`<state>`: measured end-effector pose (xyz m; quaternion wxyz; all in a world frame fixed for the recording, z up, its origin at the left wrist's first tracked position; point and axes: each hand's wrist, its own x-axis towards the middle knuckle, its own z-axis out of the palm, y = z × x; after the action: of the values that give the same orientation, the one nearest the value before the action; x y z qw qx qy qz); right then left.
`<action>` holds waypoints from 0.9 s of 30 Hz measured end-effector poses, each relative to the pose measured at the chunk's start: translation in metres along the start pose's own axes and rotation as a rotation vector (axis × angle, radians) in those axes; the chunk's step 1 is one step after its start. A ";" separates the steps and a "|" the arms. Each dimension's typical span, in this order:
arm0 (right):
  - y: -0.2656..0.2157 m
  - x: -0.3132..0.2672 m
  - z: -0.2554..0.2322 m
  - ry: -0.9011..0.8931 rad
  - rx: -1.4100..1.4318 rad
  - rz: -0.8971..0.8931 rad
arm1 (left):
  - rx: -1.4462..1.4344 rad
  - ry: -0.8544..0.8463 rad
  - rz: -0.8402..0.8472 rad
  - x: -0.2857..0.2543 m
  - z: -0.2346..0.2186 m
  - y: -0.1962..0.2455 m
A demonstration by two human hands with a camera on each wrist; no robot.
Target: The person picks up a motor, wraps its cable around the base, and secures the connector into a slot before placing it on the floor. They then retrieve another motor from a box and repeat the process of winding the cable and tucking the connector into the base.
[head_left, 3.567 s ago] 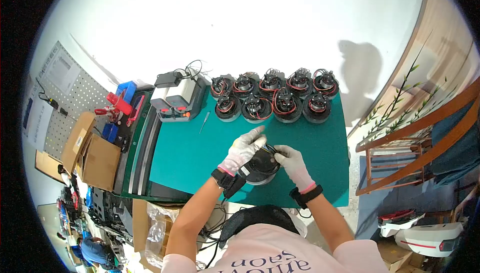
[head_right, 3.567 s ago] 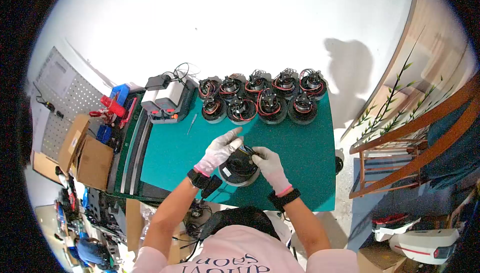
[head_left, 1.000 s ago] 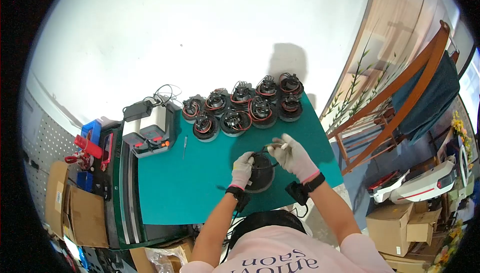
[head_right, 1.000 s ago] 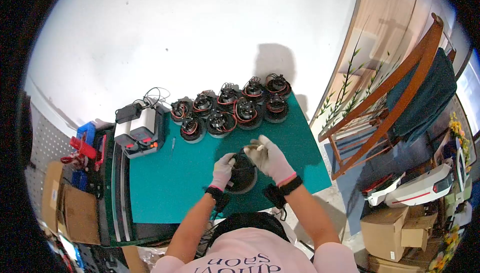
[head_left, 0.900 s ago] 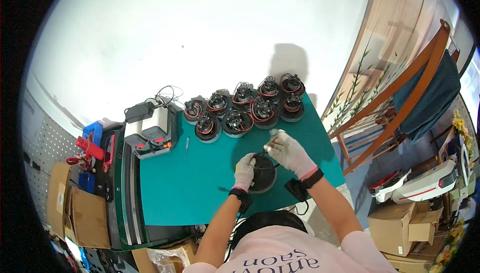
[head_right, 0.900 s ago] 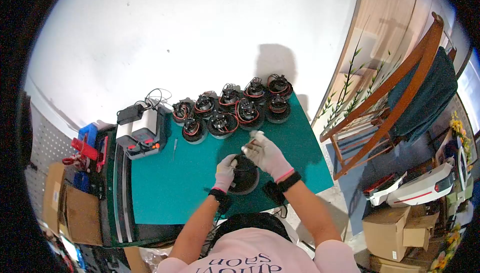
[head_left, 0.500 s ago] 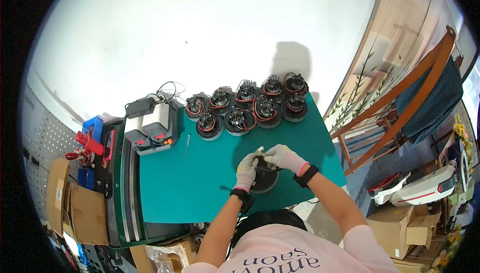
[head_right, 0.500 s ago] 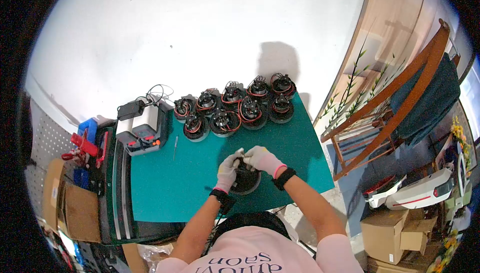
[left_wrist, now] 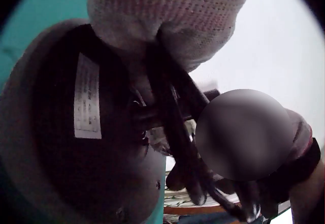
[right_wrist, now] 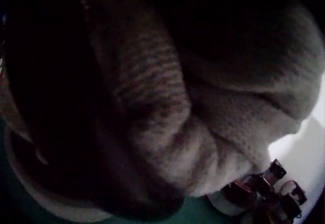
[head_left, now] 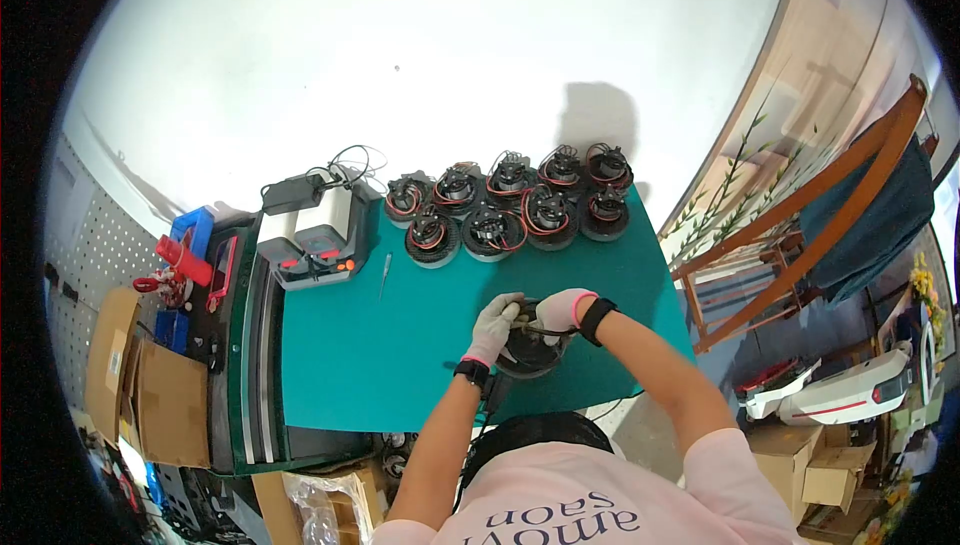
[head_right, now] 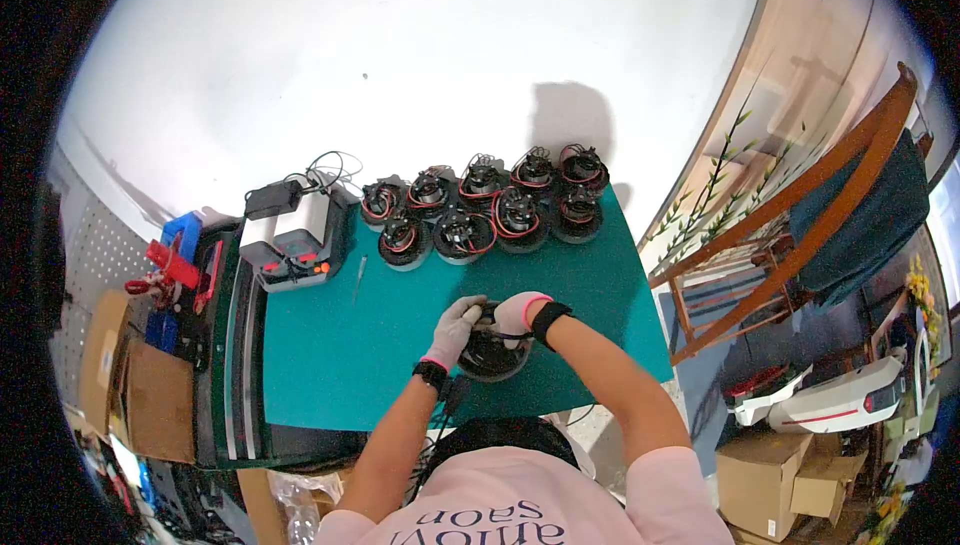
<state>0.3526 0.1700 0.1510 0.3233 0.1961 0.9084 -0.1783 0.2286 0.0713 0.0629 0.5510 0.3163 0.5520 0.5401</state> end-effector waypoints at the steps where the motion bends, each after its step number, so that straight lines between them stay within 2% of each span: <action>1: 0.002 -0.002 -0.001 -0.075 0.205 0.019 | -0.038 0.006 0.048 0.000 0.000 0.000; 2: 0.005 -0.005 -0.001 -0.151 0.411 0.039 | -0.078 0.012 0.095 0.000 0.000 -0.001; 3: 0.008 -0.010 -0.001 -0.135 0.443 -0.054 | -0.082 0.015 0.096 0.002 -0.001 -0.003; 4: 0.011 -0.011 0.000 -0.139 0.440 -0.054 | -0.099 0.022 0.081 0.003 -0.002 -0.004; 6: 0.017 -0.013 0.004 0.003 0.457 -0.130 | -0.118 0.032 0.064 0.004 -0.003 -0.006; 7: 0.013 -0.025 -0.002 0.061 0.447 -0.080 | -0.126 0.047 0.047 0.000 -0.002 -0.001; 8: 0.015 -0.030 -0.001 0.061 0.448 -0.080 | -0.133 0.060 0.031 -0.002 -0.001 0.004; 9: 0.018 -0.035 0.002 0.135 0.419 -0.114 | -0.132 0.060 0.030 -0.004 0.000 0.008; 10: 0.018 -0.039 0.003 0.209 0.390 -0.148 | -0.165 0.049 -0.039 -0.006 -0.001 0.012; 11: 0.010 -0.053 -0.002 0.201 0.440 -0.096 | -0.197 0.037 -0.108 -0.008 -0.002 0.016; 12: 0.007 -0.060 -0.003 0.204 0.443 -0.095 | -0.194 0.035 -0.108 -0.012 -0.005 0.018; 14: 0.003 -0.070 -0.001 0.132 0.579 -0.022 | 0.133 0.017 -0.018 -0.026 -0.010 0.025; 15: 0.004 -0.073 0.001 0.132 0.615 -0.031 | 0.422 0.097 0.119 -0.035 -0.010 0.030; 16: 0.005 -0.073 0.007 0.131 0.620 -0.036 | 0.426 0.099 0.114 -0.047 -0.010 0.036; 18: 0.009 -0.069 0.021 0.188 0.825 -0.071 | 0.901 -0.110 0.434 -0.066 -0.008 0.044; 19: 0.011 -0.067 0.025 0.182 0.830 -0.074 | 1.027 -0.151 0.581 -0.068 -0.004 0.044; 21: 0.014 -0.067 0.032 0.258 0.831 -0.195 | 1.121 -0.195 0.604 -0.073 -0.002 0.043; 22: 0.016 -0.068 0.033 0.257 0.831 -0.198 | 1.215 -0.240 0.636 -0.074 -0.001 0.043; 24: 0.019 -0.070 0.037 0.368 0.880 -0.162 | 1.145 -0.226 0.658 -0.078 -0.006 0.044; 25: 0.019 -0.069 0.039 0.364 0.883 -0.168 | 1.073 -0.212 0.680 -0.081 -0.008 0.045; 27: 0.019 -0.067 0.045 0.376 0.975 -0.170 | 1.140 -0.225 0.665 -0.087 -0.012 0.048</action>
<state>0.4331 0.1492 0.1586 0.0105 0.2779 0.7750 -0.5675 0.2221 -0.0039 0.1289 0.1558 0.7656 0.5635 0.2686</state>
